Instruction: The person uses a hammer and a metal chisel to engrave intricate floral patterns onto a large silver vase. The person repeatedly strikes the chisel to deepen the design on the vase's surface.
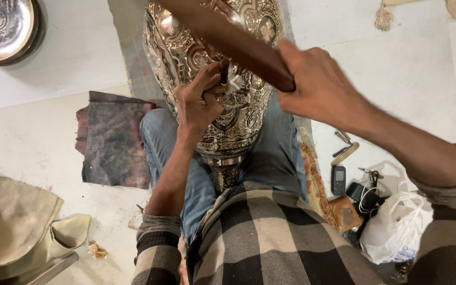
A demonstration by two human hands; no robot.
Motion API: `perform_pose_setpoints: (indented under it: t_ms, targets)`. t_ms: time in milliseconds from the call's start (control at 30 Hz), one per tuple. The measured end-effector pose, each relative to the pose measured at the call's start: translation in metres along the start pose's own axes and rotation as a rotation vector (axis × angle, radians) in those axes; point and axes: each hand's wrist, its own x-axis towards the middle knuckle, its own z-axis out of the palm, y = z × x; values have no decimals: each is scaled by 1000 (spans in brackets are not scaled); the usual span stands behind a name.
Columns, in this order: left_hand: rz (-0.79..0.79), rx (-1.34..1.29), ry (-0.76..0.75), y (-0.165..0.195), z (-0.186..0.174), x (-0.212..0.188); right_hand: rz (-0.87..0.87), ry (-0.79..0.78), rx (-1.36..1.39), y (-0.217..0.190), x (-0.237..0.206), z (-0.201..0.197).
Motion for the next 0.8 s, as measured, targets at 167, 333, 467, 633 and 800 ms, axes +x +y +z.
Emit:
perform_pose_setpoints:
  t_ms: [167,333,467,633,800]
  targets:
    - [-6,38,-36,-2,0,2,-22,1,28,5,0,3]
    - [29,37,-39,-1,-1,3,-3,-26,-3,7,1,2]
    - [11,26,-34,2,-1,3,-52,1,58,6,-1,-2]
    - [-34,14,-48,3,-1,2,-37,10,-52,4,-6,-1]
    - [-61,6,-64,1,-2,4,-69,7,-157,-3,-5,-4]
